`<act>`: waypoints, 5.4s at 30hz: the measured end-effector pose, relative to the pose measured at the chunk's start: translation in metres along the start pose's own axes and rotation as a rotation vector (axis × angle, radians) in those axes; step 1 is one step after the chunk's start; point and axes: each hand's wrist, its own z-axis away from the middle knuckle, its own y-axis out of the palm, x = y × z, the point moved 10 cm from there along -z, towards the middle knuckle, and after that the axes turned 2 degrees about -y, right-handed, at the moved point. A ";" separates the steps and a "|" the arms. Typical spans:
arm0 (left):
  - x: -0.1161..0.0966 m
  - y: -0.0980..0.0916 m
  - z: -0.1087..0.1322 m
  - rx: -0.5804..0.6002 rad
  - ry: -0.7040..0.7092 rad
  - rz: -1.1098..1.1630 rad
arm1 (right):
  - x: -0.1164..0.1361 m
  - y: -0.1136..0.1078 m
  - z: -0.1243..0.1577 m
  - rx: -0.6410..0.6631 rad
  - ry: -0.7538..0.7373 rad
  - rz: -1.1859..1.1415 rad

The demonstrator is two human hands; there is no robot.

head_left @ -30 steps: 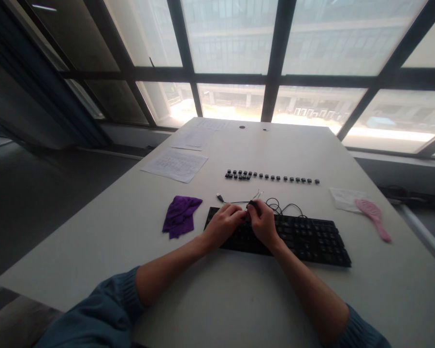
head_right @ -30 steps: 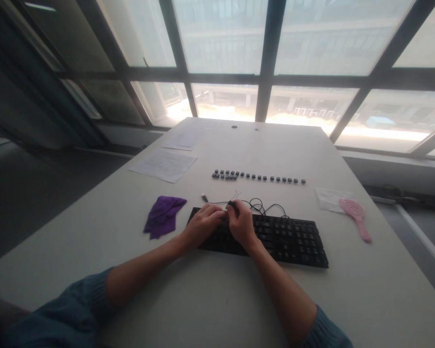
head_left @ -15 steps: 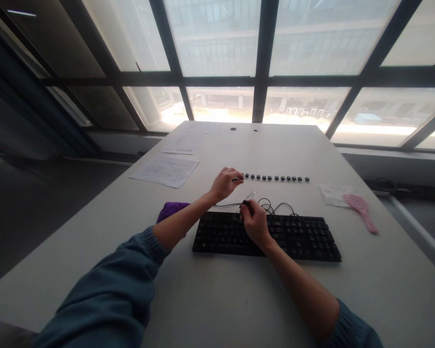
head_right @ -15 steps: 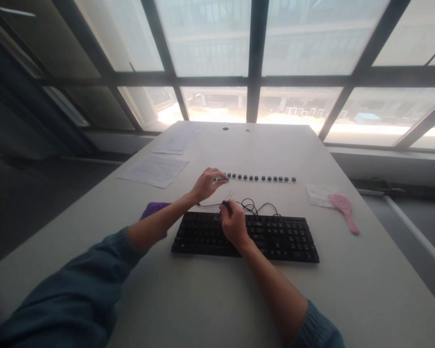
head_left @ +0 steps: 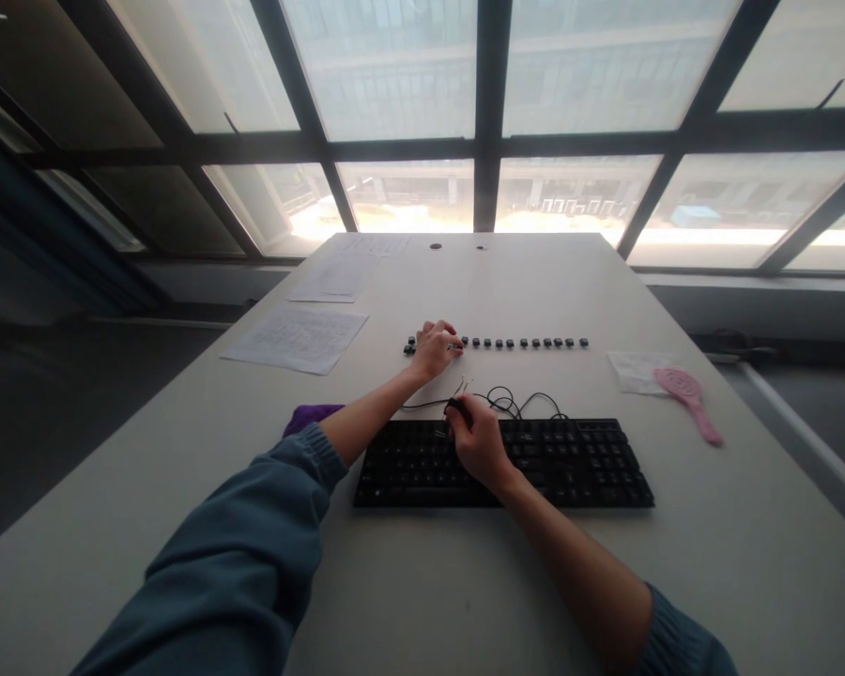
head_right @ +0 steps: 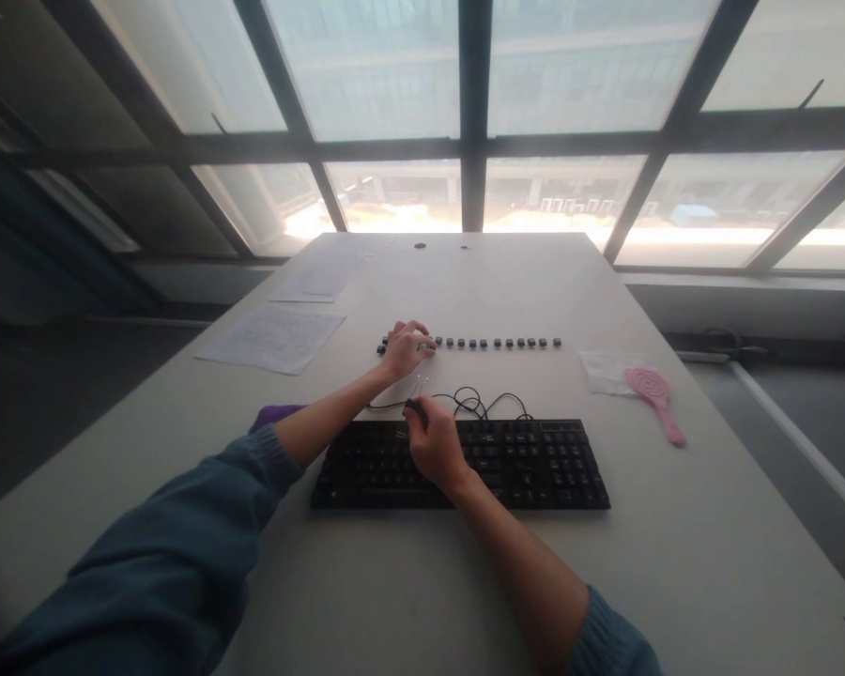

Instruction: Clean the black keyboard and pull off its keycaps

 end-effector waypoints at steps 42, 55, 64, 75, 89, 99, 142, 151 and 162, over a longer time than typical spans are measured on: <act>-0.063 -0.050 0.159 0.104 0.074 0.445 | 0.012 -0.013 -0.002 0.058 -0.055 0.219; -0.064 -0.054 0.164 0.094 0.077 0.426 | 0.021 -0.003 0.003 0.119 -0.128 0.314; -0.070 -0.050 0.170 0.147 0.120 0.415 | 0.032 -0.001 0.013 0.122 -0.252 0.307; -0.073 -0.037 0.174 0.118 0.168 0.278 | 0.035 -0.003 0.016 0.123 -0.298 0.262; -0.078 -0.052 0.176 0.033 0.179 0.365 | 0.029 -0.018 0.013 -0.014 -0.243 0.234; -0.086 -0.060 0.178 -0.015 0.293 0.213 | 0.012 -0.031 0.011 -0.120 -0.070 0.082; -0.043 0.010 -0.017 0.189 0.292 -0.029 | -0.005 -0.035 0.004 -0.183 0.029 -0.061; -0.039 0.015 -0.017 0.210 0.300 -0.069 | -0.002 -0.034 0.003 -0.171 0.016 -0.062; -0.047 -0.026 0.003 0.087 0.297 -0.012 | -0.001 -0.035 0.005 -0.171 0.019 -0.079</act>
